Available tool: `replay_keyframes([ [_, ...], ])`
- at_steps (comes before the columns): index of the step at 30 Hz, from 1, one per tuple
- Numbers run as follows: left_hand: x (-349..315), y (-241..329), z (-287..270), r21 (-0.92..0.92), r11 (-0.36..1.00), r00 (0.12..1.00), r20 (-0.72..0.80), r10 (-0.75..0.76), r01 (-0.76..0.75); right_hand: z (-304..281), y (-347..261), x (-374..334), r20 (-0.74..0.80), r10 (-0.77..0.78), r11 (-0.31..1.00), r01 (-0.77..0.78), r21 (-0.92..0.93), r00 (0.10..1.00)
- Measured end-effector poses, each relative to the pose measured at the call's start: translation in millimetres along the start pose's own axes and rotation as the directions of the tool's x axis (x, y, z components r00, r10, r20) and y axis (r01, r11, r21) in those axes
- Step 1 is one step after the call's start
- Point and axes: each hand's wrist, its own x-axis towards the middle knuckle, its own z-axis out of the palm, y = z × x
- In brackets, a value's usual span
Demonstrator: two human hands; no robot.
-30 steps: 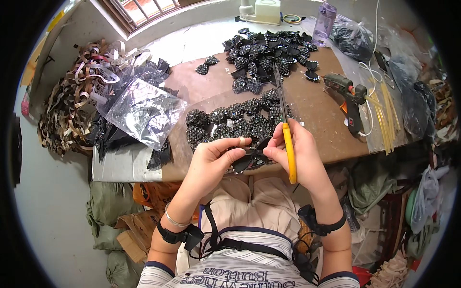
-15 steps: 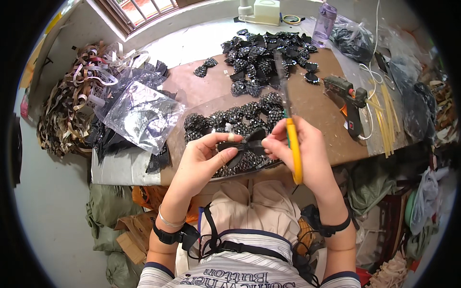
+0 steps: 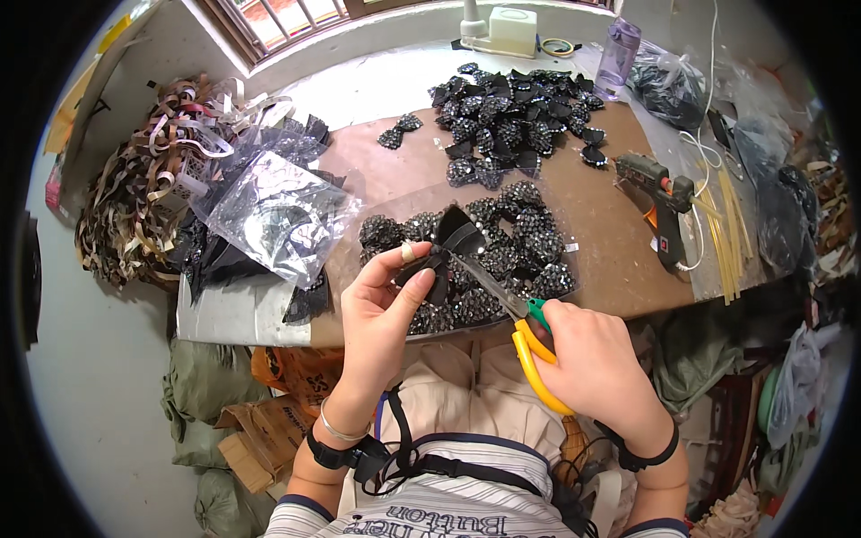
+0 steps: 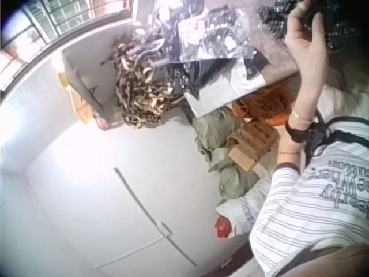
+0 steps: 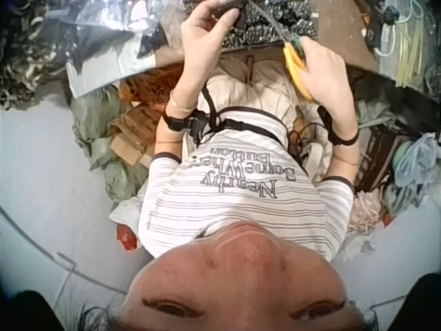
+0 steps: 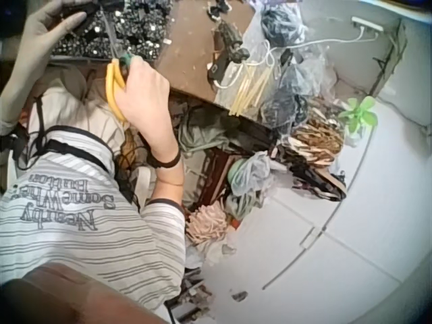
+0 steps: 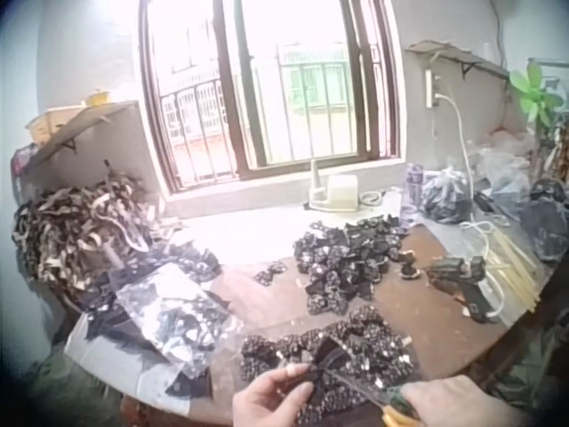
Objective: The person uses yellow-handled scissors to cut small pieces of black sequined fabric. They repeatedly pick up a piece, trim it, and place the cut piece on the table, continuing this process for the duration of the clip.
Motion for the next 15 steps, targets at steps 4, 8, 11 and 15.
replay_keyframes([
  [4, -5.9, 0.7, 1.2, -0.048, 0.999, 0.999, -0.025, -0.026, 0.024, -4.1, -5.1, -0.3, 0.027, -0.019, 0.997, 0.021, -0.074, 0.999],
  [8, -7.8, 5.1, -0.4, -0.176, 0.973, 0.988, -0.018, -0.154, 0.149, 1.9, -1.6, 0.8, -0.054, -0.106, 0.991, 0.101, -0.085, 0.993],
  [11, -8.8, 7.4, -1.8, -0.228, 0.953, 0.979, 0.004, -0.205, 0.201, 4.0, -1.2, 0.4, -0.067, -0.107, 0.992, 0.102, -0.074, 0.992],
  [15, -14.4, 6.8, -0.4, -0.087, 0.992, 0.996, 0.002, -0.094, 0.094, 6.5, 0.6, 0.4, -0.102, -0.132, 0.988, 0.123, -0.092, 0.986],
])
